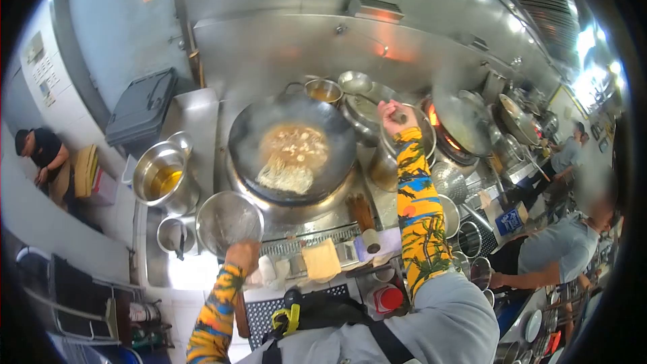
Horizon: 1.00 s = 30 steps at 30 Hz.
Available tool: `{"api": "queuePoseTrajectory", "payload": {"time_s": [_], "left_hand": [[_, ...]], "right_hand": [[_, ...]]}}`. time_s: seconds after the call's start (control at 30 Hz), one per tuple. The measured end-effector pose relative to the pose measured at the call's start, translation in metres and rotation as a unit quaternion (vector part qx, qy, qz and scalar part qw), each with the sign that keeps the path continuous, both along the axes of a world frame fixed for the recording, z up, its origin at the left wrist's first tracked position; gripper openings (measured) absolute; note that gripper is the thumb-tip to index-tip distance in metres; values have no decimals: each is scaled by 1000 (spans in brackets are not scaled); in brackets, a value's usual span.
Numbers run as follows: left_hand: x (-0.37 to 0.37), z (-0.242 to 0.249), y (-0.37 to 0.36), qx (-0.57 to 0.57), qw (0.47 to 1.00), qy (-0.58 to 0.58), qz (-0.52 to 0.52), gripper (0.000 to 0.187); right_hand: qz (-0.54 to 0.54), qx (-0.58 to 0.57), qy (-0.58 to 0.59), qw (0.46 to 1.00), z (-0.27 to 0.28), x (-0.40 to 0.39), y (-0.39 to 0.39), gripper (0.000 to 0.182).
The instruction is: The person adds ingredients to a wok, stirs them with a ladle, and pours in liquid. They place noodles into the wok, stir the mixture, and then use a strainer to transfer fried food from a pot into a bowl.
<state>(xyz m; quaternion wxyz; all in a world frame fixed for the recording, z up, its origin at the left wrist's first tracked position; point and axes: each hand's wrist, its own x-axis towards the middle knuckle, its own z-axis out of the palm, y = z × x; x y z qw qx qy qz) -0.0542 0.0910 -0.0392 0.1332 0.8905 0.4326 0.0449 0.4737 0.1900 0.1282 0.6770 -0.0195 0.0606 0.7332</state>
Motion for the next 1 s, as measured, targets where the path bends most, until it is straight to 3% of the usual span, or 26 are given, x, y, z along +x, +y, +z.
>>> {"api": "queuePoseTrajectory", "payload": {"time_s": [0.07, 0.13, 0.17, 0.2, 0.27, 0.4, 0.5, 0.6, 0.7, 0.77, 0.8, 0.83, 0.93, 1.0], "left_hand": [[-5, -18, 23, 21, 997, 63, -35, 18], [4, 21, 31, -29, 981, 184, -53, 25], [4, 14, 43, -46, 976, 212, -35, 25], [4, 6, 54, -63, 969, 240, -18, 24], [13, 41, 57, -71, 955, 287, -34, 24], [9, 32, 97, -13, 938, 338, -74, 25], [6, 30, 113, 9, 936, 349, -41, 32], [6, 52, 114, -11, 937, 337, -97, 33], [11, 63, 114, -31, 920, 380, -85, 36], [2, 40, 127, -22, 925, 363, -112, 33], [-13, 8, 145, -5, 928, 345, -142, 31], [-19, -9, 156, 13, 930, 325, -171, 29], [-8, 14, 134, -16, 959, 266, -98, 33], [-16, -6, 148, -2, 955, 252, -156, 29]], "right_hand": [[24, 14, 32, 999, 12, -35, -19, 40], [15, 18, 4, 1000, 17, -68, -40, 29], [9, 19, -10, 1000, 17, -83, -51, 24], [54, 15, 21, 998, 19, -98, -62, 24], [75, 14, 19, 997, 16, -130, -87, 29], [156, -8, 27, 987, 5, -178, -136, 32], [176, -10, -48, 983, 5, -205, -172, 31], [222, -20, -124, 967, 1, -217, -196, 31], [254, 6, -181, 950, 1, -226, -212, 33], [269, 20, -216, 938, -2, -228, -219, 34], [269, 19, -255, 929, -3, -227, -223, 52], [273, 23, -277, 921, -5, -226, -226, 53], [285, 20, -356, 890, -7, -225, -231, 64], [284, 18, -420, 861, -4, -226, -238, 66]]}}
